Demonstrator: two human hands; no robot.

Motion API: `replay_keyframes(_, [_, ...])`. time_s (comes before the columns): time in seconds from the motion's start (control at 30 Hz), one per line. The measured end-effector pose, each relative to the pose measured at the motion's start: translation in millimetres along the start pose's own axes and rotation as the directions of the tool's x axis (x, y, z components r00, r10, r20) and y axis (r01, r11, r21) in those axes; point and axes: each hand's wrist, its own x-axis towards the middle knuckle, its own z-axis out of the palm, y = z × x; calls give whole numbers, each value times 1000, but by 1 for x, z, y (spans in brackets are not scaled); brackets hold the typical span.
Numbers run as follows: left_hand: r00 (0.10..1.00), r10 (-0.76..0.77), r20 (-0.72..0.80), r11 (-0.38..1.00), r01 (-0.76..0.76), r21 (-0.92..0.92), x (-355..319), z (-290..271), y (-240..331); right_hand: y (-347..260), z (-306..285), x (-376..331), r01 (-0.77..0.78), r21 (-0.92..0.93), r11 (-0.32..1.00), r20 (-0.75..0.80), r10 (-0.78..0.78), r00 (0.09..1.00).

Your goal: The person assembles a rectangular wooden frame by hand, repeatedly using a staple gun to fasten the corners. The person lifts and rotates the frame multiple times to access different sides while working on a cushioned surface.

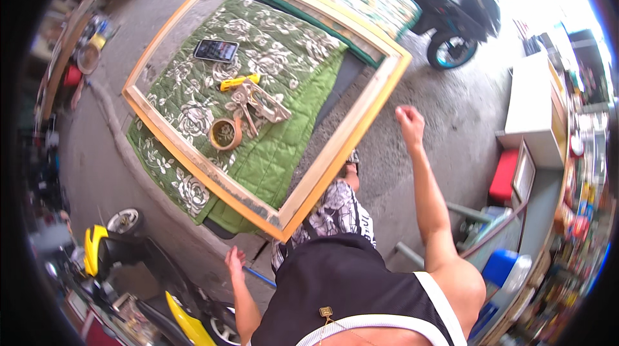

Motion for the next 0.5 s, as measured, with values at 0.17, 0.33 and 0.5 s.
replay_keyframes(0.17, [937, -191, -294, 951, 102, -293, -61, 68, -61, -14, 112, 284, 477, -211, 853, 231, -431, 872])
replay_keyframes(0.33, [912, -389, -130, 895, 340, -287, -206, 174, -108, 18, 200, 461, 573, -646, 505, 424, -386, 819])
replay_keyframes(0.5, [891, -436, -128, 865, 375, -334, -272, 252, -86, 14, 202, 489, 399, -761, 512, 347, -199, 916])
